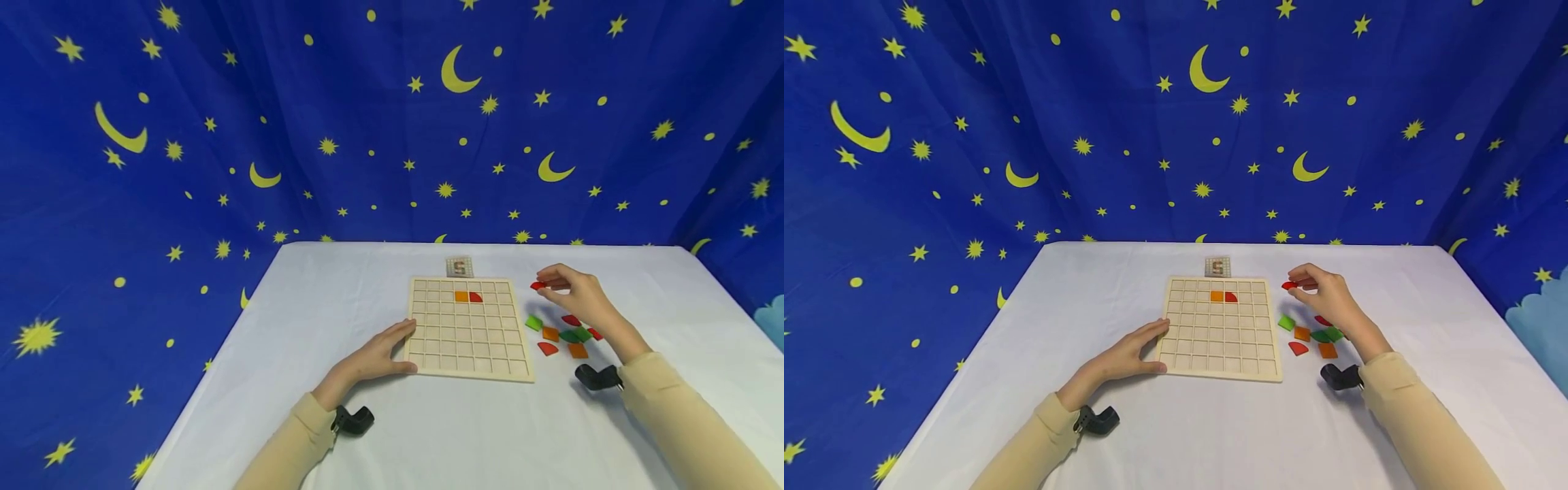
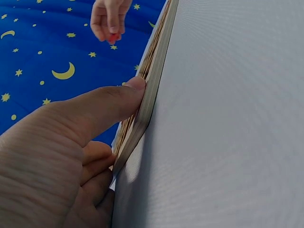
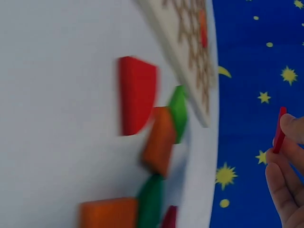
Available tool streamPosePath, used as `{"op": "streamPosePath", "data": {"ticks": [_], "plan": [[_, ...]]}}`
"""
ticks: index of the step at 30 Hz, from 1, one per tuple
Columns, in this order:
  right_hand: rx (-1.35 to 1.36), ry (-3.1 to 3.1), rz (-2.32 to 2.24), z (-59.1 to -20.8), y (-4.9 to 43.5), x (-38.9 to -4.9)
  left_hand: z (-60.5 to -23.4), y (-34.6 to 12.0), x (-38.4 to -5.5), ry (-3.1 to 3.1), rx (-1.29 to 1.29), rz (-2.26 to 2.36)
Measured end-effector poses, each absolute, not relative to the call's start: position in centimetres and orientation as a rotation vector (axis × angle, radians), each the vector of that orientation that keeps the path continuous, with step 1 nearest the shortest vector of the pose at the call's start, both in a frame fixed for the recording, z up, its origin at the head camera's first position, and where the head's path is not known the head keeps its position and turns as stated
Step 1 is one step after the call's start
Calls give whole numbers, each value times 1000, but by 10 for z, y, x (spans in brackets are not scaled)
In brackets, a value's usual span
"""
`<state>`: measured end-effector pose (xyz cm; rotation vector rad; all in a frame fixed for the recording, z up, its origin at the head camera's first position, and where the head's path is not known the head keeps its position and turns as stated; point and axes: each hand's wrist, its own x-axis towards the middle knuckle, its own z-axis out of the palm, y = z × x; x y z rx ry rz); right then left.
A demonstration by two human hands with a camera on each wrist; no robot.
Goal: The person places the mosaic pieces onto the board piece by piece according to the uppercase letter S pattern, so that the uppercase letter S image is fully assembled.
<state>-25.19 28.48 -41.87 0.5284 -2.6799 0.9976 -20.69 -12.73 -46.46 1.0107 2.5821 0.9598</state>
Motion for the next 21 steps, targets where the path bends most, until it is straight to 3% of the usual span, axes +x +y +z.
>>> {"op": "streamPosePath", "data": {"ticks": [9, 21], "plan": [[658, -2633, 988, -408, 263, -266, -466, -127, -206, 2590, 999, 937], [964, -2617, 1109, -406, 195, -297, -464, -127, -209, 2568, 988, 951]]}}
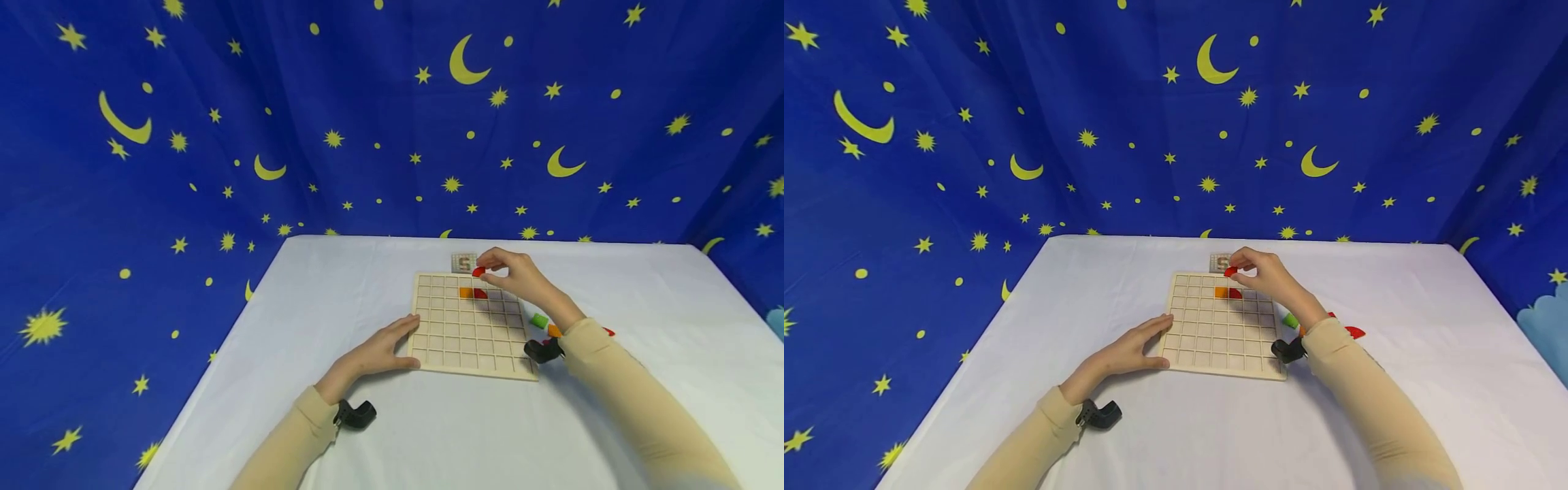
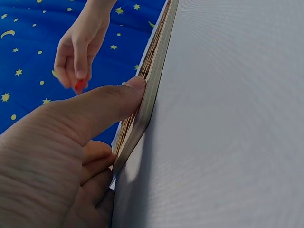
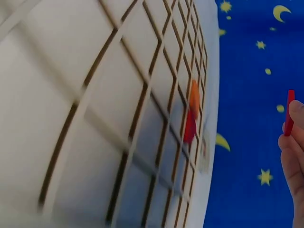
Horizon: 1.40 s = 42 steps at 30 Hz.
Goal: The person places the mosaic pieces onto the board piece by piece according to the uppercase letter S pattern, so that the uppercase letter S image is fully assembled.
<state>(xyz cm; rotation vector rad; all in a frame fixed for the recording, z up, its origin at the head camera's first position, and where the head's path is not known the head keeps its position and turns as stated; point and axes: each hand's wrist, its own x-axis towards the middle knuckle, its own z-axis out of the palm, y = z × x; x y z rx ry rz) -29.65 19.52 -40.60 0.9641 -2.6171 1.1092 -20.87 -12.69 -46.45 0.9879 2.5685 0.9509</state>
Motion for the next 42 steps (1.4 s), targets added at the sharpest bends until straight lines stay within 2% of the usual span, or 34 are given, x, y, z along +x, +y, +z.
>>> {"op": "streamPosePath", "data": {"ticks": [10, 17, 31, 42], "plan": [[1064, -2571, 1209, -413, 164, -312, -463, -124, -209, 2584, 960, 924], [1009, -2660, 1204, -431, 150, -319, -465, -127, -205, 2593, 923, 922], [999, -2751, 1141, -461, 146, -321, -463, -126, -208, 2592, 946, 913], [979, -2749, 1117, -464, 146, -317, -464, -128, -209, 2576, 951, 919]]}}
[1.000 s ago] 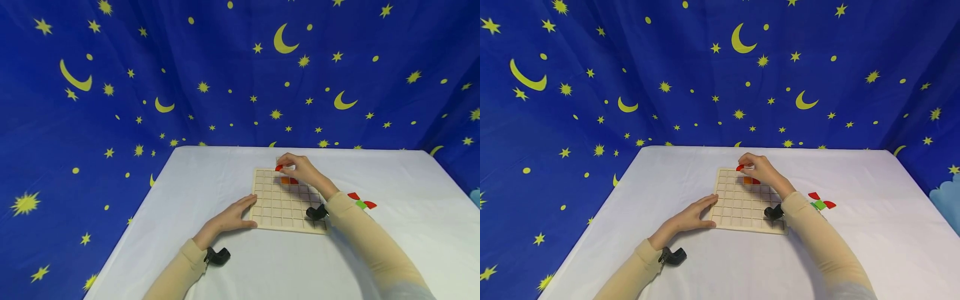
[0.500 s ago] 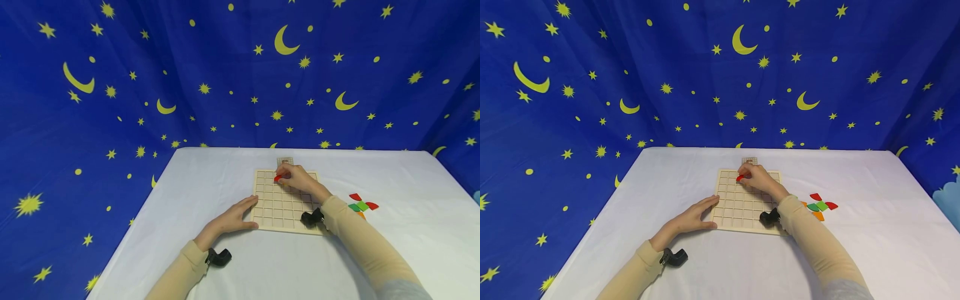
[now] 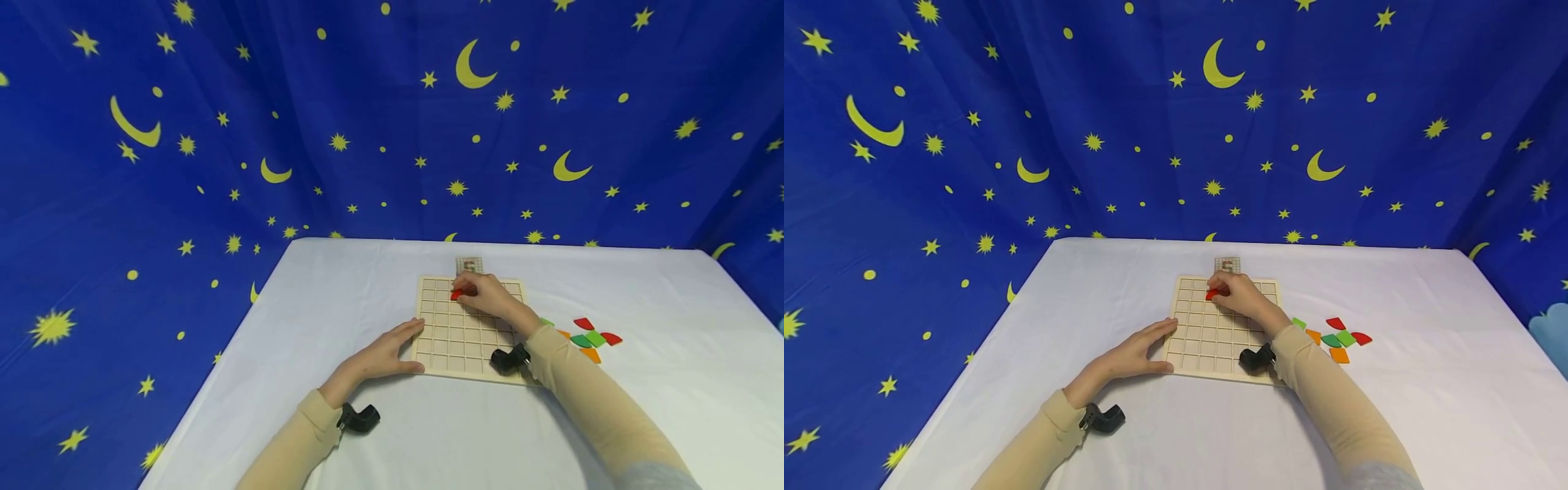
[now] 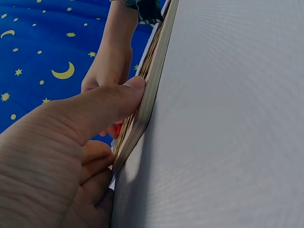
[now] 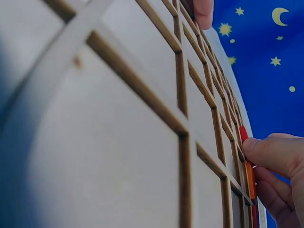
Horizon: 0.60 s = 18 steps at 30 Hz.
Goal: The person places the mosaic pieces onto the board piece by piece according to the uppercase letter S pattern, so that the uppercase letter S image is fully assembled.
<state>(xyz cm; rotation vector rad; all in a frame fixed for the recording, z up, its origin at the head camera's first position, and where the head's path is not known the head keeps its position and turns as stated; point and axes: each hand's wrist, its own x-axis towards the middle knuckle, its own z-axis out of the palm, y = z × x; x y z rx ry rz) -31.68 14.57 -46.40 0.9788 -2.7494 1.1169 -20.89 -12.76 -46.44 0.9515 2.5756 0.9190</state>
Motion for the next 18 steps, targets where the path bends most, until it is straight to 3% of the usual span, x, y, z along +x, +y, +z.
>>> {"op": "streamPosePath", "data": {"ticks": [13, 18], "plan": [[960, -2736, 1175, -463, 147, -314, -462, -129, -209, 2583, 949, 907], [886, -2666, 1371, -441, 152, -314, -465, -128, -210, 2584, 966, 900]]}}
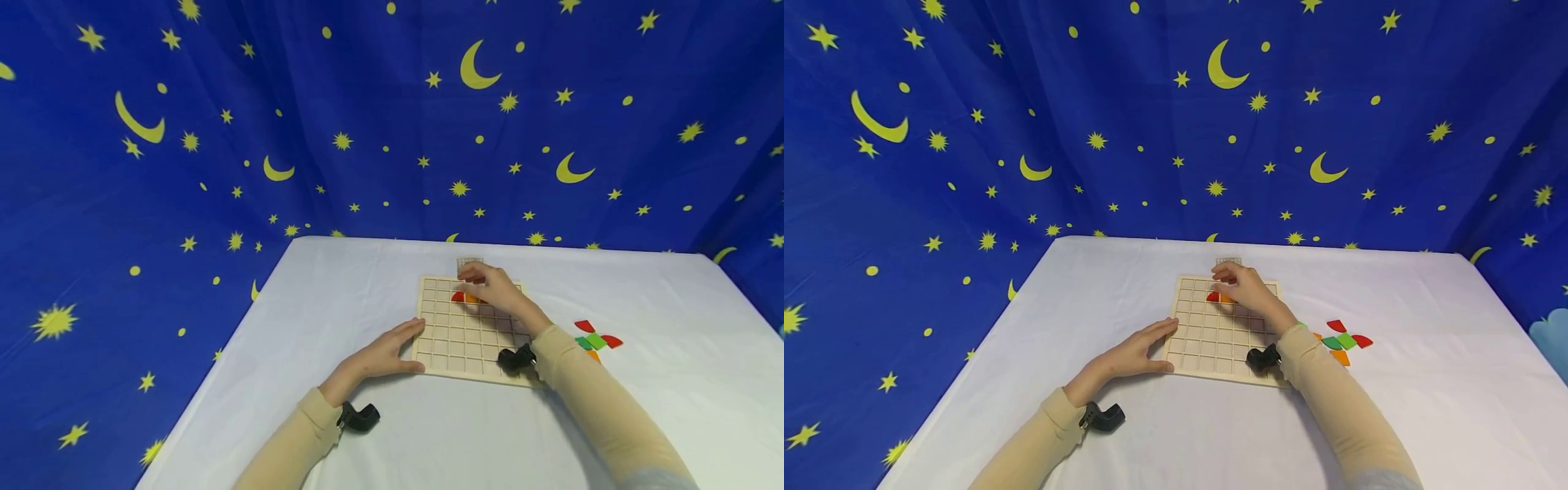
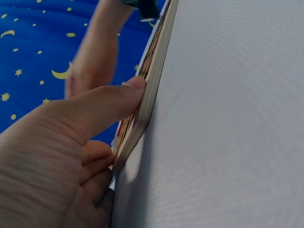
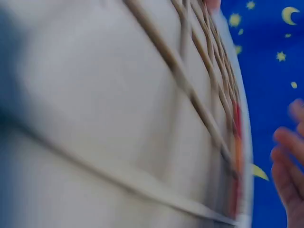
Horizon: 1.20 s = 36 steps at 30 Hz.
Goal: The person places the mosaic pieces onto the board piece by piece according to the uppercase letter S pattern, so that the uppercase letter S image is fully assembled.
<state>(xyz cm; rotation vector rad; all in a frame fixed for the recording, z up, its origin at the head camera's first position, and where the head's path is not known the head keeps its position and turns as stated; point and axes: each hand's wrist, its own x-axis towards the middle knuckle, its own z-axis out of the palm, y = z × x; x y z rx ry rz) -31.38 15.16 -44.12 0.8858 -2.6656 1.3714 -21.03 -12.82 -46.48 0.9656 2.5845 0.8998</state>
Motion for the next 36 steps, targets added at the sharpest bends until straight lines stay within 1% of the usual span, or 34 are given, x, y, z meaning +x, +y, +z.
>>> {"op": "streamPosePath", "data": {"ticks": [2, 6, 9, 10, 14, 20, 28, 36], "plan": [[833, -2620, 1459, -425, 154, -313, -465, -128, -210, 2587, 985, 892], [799, -2593, 1526, -382, 156, -297, -465, -129, -210, 2594, 1007, 897], [802, -2625, 1505, -361, 159, -281, -464, -129, -209, 2597, 1006, 896], [804, -2635, 1488, -359, 162, -280, -464, -129, -209, 2595, 1006, 899], [797, -2689, 1447, -362, 182, -280, -464, -129, -209, 2593, 1022, 909], [735, -2726, 1336, -380, 234, -286, -467, -130, -207, 2601, 1073, 927], [475, -2795, 1246, -387, 302, -254, -469, -126, -206, 2577, 998, 927], [344, -2787, 1238, -391, 340, -232, -466, -127, -208, 2597, 1008, 925]]}}
